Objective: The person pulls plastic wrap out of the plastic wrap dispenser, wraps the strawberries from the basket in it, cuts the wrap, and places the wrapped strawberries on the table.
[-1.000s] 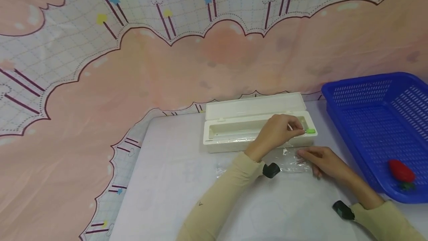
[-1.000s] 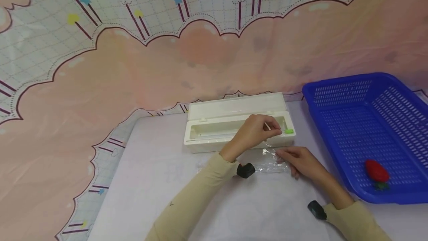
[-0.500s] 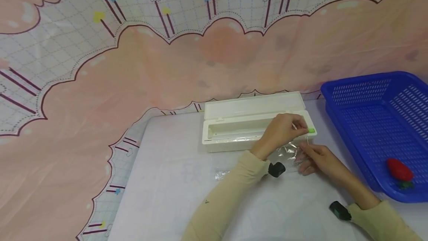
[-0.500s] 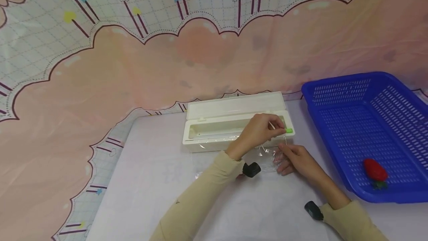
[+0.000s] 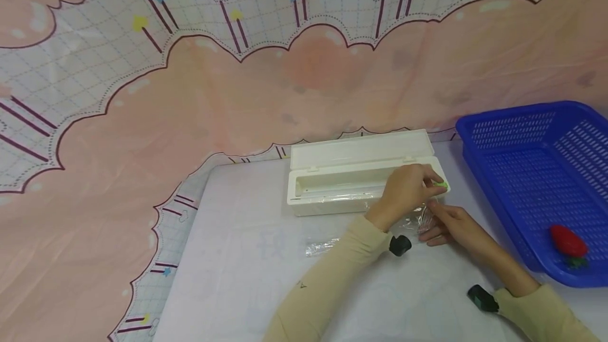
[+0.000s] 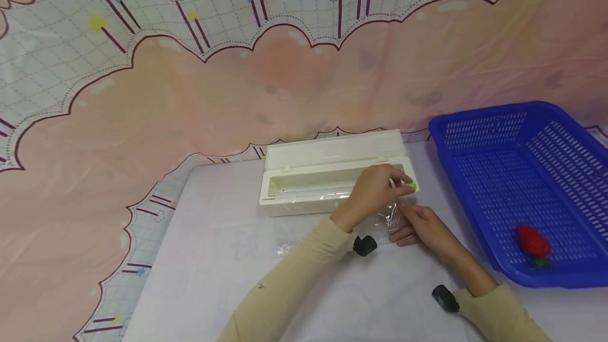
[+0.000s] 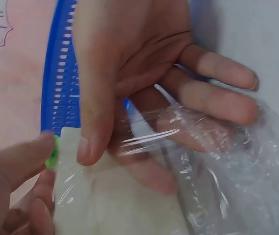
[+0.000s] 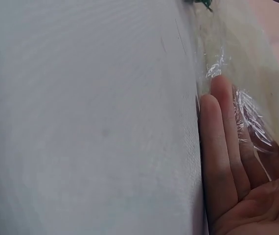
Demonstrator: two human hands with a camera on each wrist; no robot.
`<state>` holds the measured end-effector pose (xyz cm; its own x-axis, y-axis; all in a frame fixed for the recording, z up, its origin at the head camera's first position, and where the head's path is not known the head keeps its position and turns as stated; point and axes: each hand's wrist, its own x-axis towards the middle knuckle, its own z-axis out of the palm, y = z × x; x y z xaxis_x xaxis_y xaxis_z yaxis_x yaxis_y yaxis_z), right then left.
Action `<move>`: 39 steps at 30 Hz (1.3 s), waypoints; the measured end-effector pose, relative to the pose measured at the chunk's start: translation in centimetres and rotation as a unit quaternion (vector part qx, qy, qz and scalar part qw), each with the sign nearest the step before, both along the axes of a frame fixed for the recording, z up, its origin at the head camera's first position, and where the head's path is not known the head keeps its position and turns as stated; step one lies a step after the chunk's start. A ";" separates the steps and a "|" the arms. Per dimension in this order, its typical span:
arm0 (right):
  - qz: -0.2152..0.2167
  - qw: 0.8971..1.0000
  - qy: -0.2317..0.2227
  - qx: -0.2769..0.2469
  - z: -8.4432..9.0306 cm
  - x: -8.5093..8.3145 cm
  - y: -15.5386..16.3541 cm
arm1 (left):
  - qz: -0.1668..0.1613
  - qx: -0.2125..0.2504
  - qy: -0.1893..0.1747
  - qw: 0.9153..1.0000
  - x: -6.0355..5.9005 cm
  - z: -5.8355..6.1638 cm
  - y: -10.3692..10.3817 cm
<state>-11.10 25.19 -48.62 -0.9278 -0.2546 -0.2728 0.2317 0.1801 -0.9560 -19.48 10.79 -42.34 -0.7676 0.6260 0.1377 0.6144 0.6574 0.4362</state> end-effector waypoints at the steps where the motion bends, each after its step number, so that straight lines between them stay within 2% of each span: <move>1: 0.001 1.000 0.002 0.000 0.0 0.0 0.0 | 0.001 0.001 0.004 1.000 0.1 0.0 0.0; 9: 0.004 1.000 0.019 -0.011 -0.2 0.0 0.0 | -0.028 0.052 -0.012 0.998 -0.4 -0.6 -0.8; 18: 0.003 1.000 0.010 -0.017 0.1 -0.1 0.2 | -0.030 0.055 -0.018 0.998 0.1 -0.5 -0.9; 21: 0.006 1.000 0.003 -0.024 0.2 -0.1 0.2 | -0.015 0.044 -0.016 0.999 0.5 -0.3 -0.9; 23: 0.012 0.999 0.002 -0.030 0.3 -0.2 0.2 | 0.010 0.024 -0.001 1.000 0.8 -0.2 -0.9; 25: 0.016 0.999 0.001 -0.034 0.3 -0.2 0.2 | 0.038 -0.007 0.031 0.999 1.2 0.0 -0.9; 29: -0.001 1.000 -0.010 -0.022 0.4 -0.2 0.1 | 0.074 -0.053 0.104 0.990 1.8 0.0 -0.9; 31: -0.010 1.000 -0.013 -0.014 0.4 -0.2 0.0 | 0.077 -0.052 0.120 0.988 1.9 0.0 -1.0; 39: -0.007 1.000 -0.007 -0.015 0.5 -0.2 0.0 | 0.067 -0.052 0.129 0.988 2.2 -0.2 -1.3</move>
<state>-11.35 25.24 -48.11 -0.9277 -0.2492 -0.2781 0.2476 0.1470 -0.9576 -17.31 9.46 -42.57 -0.7926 0.5420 0.2793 0.6003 0.7738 0.2021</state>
